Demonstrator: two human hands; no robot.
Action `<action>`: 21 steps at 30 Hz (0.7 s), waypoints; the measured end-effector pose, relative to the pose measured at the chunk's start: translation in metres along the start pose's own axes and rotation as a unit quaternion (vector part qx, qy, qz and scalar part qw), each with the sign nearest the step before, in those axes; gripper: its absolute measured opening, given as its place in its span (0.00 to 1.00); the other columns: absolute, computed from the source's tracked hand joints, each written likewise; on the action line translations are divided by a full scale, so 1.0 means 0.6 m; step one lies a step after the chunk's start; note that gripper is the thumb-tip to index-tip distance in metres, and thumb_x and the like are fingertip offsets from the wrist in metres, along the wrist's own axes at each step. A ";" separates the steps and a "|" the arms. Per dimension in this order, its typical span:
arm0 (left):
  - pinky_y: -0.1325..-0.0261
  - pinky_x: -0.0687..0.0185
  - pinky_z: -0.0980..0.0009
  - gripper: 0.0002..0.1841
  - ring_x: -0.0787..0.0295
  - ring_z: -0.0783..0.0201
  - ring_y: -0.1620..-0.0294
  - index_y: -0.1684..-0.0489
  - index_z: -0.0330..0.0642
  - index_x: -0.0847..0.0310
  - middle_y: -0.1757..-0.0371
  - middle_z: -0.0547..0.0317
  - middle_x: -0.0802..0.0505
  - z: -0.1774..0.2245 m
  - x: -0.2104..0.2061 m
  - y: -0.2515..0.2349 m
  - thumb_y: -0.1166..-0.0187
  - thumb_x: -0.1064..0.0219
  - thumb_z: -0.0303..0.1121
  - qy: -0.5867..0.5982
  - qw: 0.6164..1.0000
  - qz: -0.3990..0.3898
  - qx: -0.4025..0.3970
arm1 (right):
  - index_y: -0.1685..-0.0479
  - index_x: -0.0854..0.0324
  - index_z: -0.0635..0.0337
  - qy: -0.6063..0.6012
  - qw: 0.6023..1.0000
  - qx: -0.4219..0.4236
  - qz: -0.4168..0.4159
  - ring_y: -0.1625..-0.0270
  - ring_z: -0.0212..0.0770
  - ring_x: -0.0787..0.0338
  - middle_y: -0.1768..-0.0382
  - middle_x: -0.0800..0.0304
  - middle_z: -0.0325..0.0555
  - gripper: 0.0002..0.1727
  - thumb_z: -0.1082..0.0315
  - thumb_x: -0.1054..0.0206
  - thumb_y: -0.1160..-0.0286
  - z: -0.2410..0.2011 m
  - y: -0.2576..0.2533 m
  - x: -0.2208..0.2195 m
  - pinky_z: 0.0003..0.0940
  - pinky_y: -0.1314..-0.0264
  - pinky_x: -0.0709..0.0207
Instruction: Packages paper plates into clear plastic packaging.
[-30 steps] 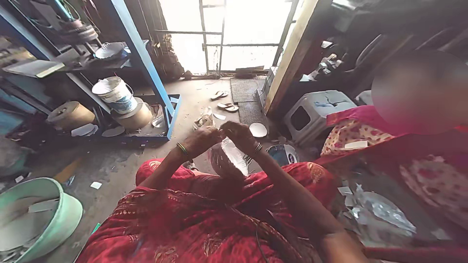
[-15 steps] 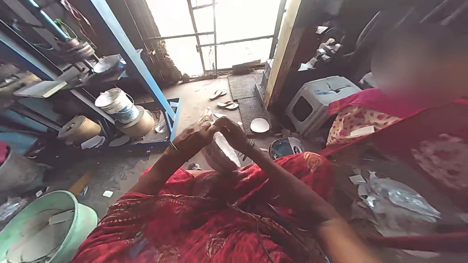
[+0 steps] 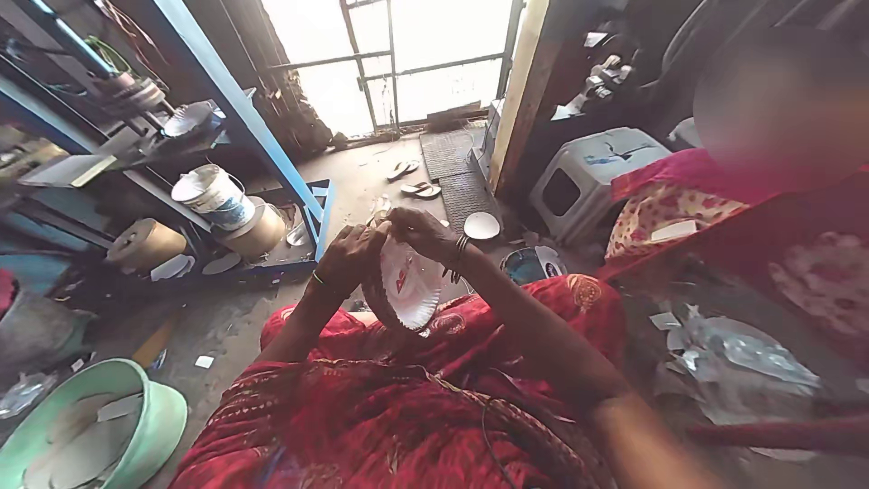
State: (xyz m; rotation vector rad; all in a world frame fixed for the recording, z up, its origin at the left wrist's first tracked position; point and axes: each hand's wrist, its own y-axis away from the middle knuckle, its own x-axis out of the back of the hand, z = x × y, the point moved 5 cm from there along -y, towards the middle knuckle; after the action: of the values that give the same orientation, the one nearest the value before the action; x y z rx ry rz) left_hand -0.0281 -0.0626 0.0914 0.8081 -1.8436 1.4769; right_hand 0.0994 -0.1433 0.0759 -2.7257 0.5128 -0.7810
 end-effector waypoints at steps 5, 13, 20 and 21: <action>0.49 0.10 0.51 0.10 0.05 0.43 0.53 0.47 0.31 0.13 0.57 0.41 0.06 -0.004 -0.004 -0.002 0.20 0.38 0.20 -0.037 0.997 -0.051 -0.052 | 0.48 0.17 0.74 -0.025 0.997 -0.046 0.055 0.59 0.40 0.12 0.58 0.12 0.56 0.15 0.71 0.46 0.12 0.019 0.007 -0.012 0.36 0.49 0.18; 0.52 0.18 0.62 0.09 0.16 0.60 0.59 0.57 0.28 0.14 0.60 0.48 0.13 -0.053 -0.017 -0.017 0.21 0.37 0.26 0.323 0.908 -0.157 0.216 | 0.41 0.20 0.64 0.065 0.976 0.024 0.207 0.54 0.47 0.07 0.54 0.09 0.52 0.16 0.61 0.33 0.17 0.018 0.047 -0.048 0.51 0.50 0.12; 0.60 0.19 0.81 0.11 0.17 0.78 0.66 0.53 0.43 0.16 0.65 0.68 0.11 -0.043 -0.015 0.011 0.10 0.45 0.32 0.638 0.591 -0.261 0.420 | 0.45 0.19 0.66 0.019 0.983 0.098 0.156 0.48 0.45 0.08 0.48 0.12 0.54 0.17 0.68 0.23 0.28 0.003 0.051 -0.044 0.44 0.42 0.12; 0.59 0.18 0.80 0.10 0.16 0.77 0.66 0.52 0.42 0.16 0.65 0.67 0.10 -0.041 -0.014 0.016 0.10 0.45 0.33 0.647 0.582 -0.257 0.420 | 0.46 0.19 0.68 0.017 0.980 0.113 0.162 0.50 0.45 0.08 0.48 0.12 0.56 0.16 0.70 0.24 0.28 -0.005 0.054 -0.043 0.42 0.43 0.12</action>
State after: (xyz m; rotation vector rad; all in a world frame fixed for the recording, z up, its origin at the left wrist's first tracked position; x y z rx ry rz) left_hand -0.0285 -0.0362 0.0833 0.2923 0.2550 1.6741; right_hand 0.0689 -0.1629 0.0555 -2.3438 0.7975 -0.7491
